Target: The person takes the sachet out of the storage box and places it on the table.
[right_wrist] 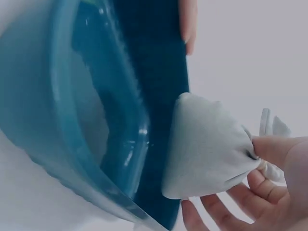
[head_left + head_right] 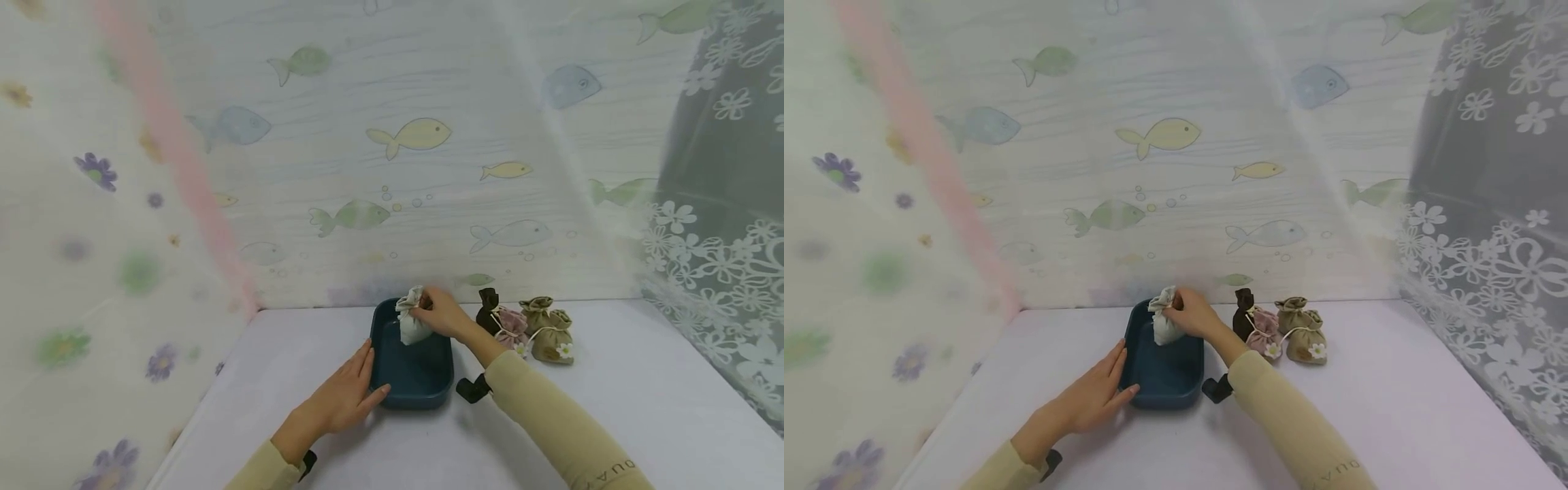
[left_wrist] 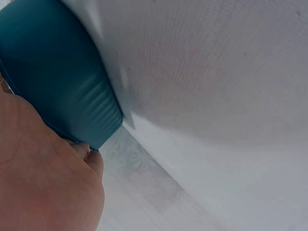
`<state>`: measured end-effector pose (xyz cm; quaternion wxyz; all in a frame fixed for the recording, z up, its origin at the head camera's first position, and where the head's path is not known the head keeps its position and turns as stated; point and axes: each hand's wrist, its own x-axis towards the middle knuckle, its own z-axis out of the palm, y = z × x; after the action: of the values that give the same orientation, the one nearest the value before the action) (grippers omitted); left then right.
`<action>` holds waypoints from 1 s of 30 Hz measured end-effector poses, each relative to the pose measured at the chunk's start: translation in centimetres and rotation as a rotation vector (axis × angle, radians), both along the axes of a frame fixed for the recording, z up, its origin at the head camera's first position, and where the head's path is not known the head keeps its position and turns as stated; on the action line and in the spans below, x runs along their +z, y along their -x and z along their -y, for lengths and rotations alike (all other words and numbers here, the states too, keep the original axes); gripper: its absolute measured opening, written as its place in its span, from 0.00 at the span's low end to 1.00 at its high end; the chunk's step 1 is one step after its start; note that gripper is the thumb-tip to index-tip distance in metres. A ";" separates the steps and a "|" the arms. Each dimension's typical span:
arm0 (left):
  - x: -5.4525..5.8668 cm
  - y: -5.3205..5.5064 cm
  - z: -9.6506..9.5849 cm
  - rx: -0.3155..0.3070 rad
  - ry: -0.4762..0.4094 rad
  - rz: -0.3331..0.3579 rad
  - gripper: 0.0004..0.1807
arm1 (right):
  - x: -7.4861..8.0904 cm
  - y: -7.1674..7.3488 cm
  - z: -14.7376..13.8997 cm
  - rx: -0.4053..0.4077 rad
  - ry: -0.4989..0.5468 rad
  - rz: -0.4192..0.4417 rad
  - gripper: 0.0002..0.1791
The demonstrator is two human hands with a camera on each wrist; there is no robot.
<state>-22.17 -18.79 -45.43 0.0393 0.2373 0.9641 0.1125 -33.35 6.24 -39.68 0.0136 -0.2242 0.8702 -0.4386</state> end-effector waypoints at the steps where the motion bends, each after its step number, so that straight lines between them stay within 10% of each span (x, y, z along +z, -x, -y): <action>1: 0.0 0.0 0.0 0.002 0.000 0.002 0.50 | 0.1 -0.3 -0.2 0.005 0.008 -0.011 0.10; 12: 0.3 -0.2 -0.1 -0.011 -0.013 -0.029 0.49 | 1.6 -4.6 -3.5 0.013 0.025 -0.094 0.10; 30: -0.6 0.1 0.1 -0.010 -0.048 -0.040 0.50 | -2.0 -11.0 -14.0 -0.132 -0.071 -0.089 0.09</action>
<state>-22.25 -18.90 -46.05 0.0148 0.2453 0.9605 0.1308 -22.30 20.26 -41.68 -0.0461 -0.1851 0.8978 -0.3969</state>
